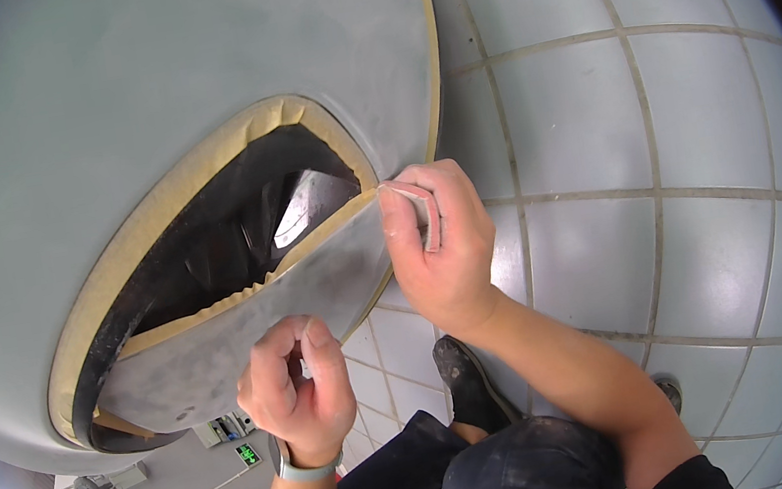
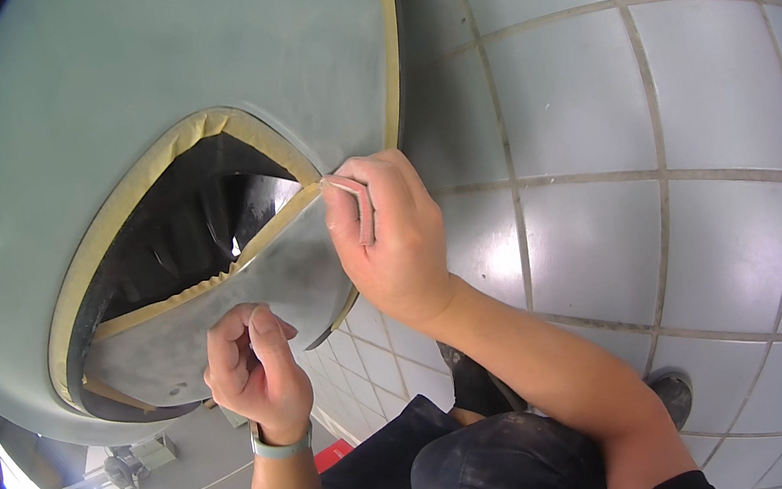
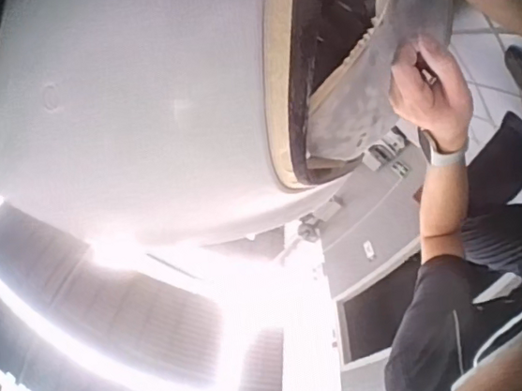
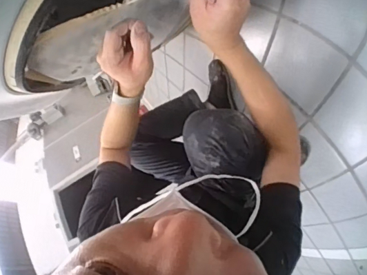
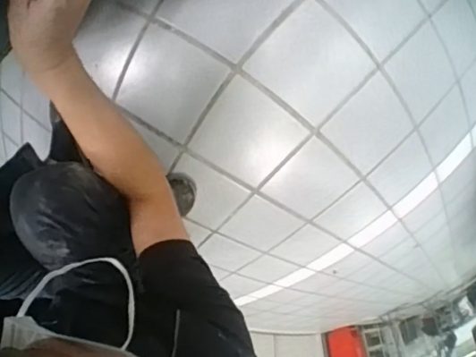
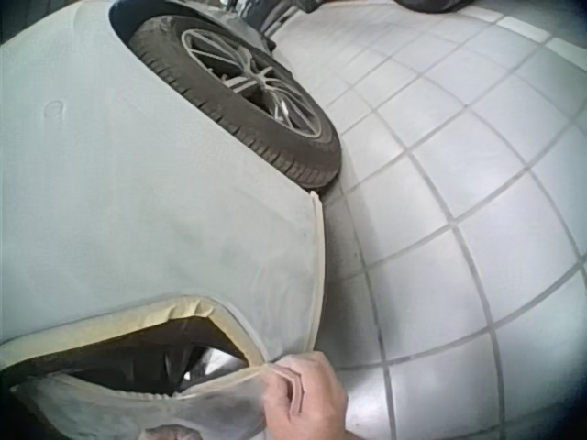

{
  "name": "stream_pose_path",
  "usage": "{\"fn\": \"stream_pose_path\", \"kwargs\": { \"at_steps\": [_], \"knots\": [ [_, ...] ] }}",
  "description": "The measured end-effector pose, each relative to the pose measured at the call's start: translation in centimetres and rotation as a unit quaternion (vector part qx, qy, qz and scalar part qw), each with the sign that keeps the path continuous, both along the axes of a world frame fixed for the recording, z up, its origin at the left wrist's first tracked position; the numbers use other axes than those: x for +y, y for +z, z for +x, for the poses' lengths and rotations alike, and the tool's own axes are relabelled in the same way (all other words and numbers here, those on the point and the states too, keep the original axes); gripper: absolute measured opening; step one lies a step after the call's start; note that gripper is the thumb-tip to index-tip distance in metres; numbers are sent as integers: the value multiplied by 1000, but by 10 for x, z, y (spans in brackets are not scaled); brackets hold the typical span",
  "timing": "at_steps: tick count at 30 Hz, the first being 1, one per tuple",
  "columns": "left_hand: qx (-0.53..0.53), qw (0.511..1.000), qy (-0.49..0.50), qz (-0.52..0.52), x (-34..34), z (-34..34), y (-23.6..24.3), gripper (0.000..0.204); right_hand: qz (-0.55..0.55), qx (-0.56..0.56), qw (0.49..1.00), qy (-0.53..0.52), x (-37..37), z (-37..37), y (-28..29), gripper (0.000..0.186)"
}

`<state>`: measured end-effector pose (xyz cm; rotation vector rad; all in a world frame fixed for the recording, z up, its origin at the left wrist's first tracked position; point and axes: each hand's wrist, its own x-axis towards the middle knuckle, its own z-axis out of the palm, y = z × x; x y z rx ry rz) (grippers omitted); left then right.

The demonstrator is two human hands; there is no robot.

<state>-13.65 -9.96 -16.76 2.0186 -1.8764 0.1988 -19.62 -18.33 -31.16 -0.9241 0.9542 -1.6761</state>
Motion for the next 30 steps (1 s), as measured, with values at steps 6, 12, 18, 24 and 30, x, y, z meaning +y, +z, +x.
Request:
{"fn": "stream_pose_path", "kwargs": {
  "at_steps": [6,12,18,24,30],
  "knots": [
    [3,1000,-4,5,17,-8,-1,5,44,-44,998,8,1,9,2,13],
    [9,1000,16,18,27,-12,-1,7,-26,-34,998,-48,-4,10,0,9],
    [3,999,2,46,32,-16,9,11,-2,27,1000,-15,-4,0,5,12],
    [-4,992,-119,44,24,-11,27,12,-25,108,994,-8,-4,-12,7,6],
    [13,974,-224,6,16,20,26,11,-24,195,980,-17,11,-28,10,12]
  ]
}}
